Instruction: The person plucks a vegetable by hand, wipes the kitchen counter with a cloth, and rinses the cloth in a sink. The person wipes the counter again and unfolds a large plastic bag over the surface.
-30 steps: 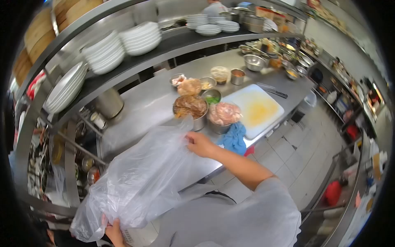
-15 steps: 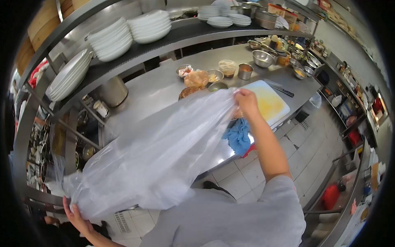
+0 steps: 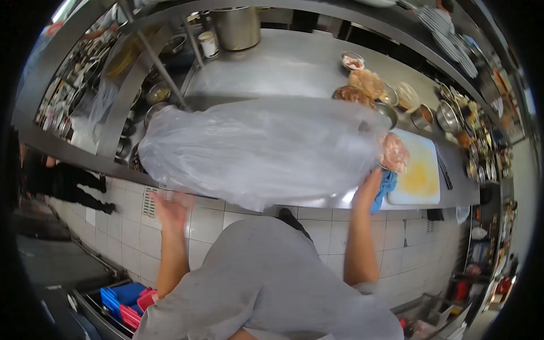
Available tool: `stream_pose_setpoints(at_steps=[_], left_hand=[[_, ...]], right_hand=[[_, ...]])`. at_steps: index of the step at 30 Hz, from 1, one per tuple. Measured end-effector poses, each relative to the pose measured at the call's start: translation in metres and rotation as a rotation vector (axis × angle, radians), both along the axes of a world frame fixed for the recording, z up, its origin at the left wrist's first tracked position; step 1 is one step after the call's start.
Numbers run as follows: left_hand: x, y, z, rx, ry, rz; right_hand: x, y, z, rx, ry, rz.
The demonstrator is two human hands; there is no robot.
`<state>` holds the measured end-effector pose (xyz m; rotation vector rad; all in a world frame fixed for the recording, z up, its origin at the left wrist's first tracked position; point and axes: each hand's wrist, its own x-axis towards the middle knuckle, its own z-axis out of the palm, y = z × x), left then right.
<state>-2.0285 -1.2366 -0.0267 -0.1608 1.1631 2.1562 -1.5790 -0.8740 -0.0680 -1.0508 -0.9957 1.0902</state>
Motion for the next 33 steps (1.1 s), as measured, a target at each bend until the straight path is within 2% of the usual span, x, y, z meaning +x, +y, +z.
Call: stream_pose_setpoints(at_steps=[1, 3, 4, 5, 6, 8, 9, 10, 11, 12, 14, 15, 16, 18, 19, 21, 22, 24, 25, 26, 27, 29, 31, 32, 33], left_hand=[[0.021, -0.008, -0.03, -0.06, -0.168, -0.132], [0.052, -0.016, -0.08, -0.042, -0.121, -0.654], [0.066, -0.009, -0.072, -0.047, -0.128, -0.643], [0.077, 0.007, -0.054, -0.23, 0.074, -0.726], [0.081, 0.023, -0.043, -0.413, 0.28, -0.801], [0.066, 0.055, -0.045, -0.434, 0.275, -0.706], [0.059, 0.067, -0.046, -0.454, 0.269, -0.623], [0.053, 0.075, -0.044, -0.453, 0.267, -0.609], [0.047, 0.081, -0.041, -0.367, 0.103, -0.485], [0.043, 0.083, -0.039, -0.278, -0.056, -0.36], [0.037, 0.082, -0.032, -0.318, -0.09, -0.257], [0.035, 0.08, -0.031, -0.358, -0.129, -0.165], [0.032, 0.076, -0.037, -0.357, -0.134, -0.156], [0.022, 0.066, -0.06, -0.379, -0.192, -0.265], [0.02, 0.064, -0.069, -0.384, -0.2, -0.266], [0.016, 0.067, -0.081, -0.204, -0.31, -0.61], [0.019, 0.069, -0.077, -0.204, -0.311, -0.622], [0.031, 0.077, -0.054, -0.129, -0.337, -0.701], [0.039, 0.079, -0.032, -0.112, -0.339, -0.7], [0.047, 0.079, -0.003, -0.097, -0.266, -0.741], [0.054, 0.078, 0.015, -0.087, -0.195, -0.777], [0.063, 0.074, 0.028, -0.073, -0.135, -0.804], [0.067, 0.07, 0.029, -0.07, -0.058, -0.85], [0.07, 0.067, 0.027, -0.134, 0.171, -0.909], [0.072, 0.064, 0.025, -0.195, 0.403, -0.961]], right_hand=[[-0.025, -0.045, 0.002, -0.063, -0.134, -0.082], [-0.05, -0.091, -0.066, -0.136, -0.447, -0.275], [-0.066, -0.117, -0.082, -0.189, -0.483, -0.16], [-0.079, -0.135, -0.089, -0.237, -0.518, -0.044], [-0.089, -0.14, -0.082, -0.234, -0.52, -0.032], [-0.107, -0.139, -0.055, -0.409, -0.508, 0.498], [-0.113, -0.133, -0.048, -0.404, -0.51, 0.51], [-0.118, -0.124, -0.043, -0.498, -0.406, 0.673], [-0.119, -0.118, -0.037, -0.592, -0.298, 0.835], [-0.114, -0.113, -0.029, -0.587, -0.301, 0.846], [-0.1, -0.103, -0.008, 0.134, -0.932, 1.076], [-0.101, -0.104, 0.014, -0.3, -0.135, 1.098], [-0.101, -0.104, 0.042, -0.701, 0.669, 0.976], [-0.087, -0.098, 0.094, -0.549, 0.708, 0.915], [-0.082, -0.088, 0.094, -0.557, 0.705, 0.91], [-0.072, -0.074, 0.091, -0.533, 1.015, 0.515], [-0.069, -0.071, 0.066, -0.526, 1.014, 0.504], [-0.065, -0.058, 0.004, -0.54, 0.725, 0.193], [-0.075, -0.081, 0.003, -0.519, 0.479, 0.242], [-0.072, -0.088, -0.019, -0.578, 0.474, 0.426], [-0.085, -0.107, -0.017, -0.607, 0.402, 0.503], [-0.103, -0.128, -0.015, -0.636, 0.439, 0.588], [-0.129, -0.126, -0.022, 0.108, -0.207, 0.913], [-0.141, -0.124, -0.013, 0.104, -0.199, 0.905], [-0.159, -0.126, 0.026, -0.203, -0.072, 0.756]])
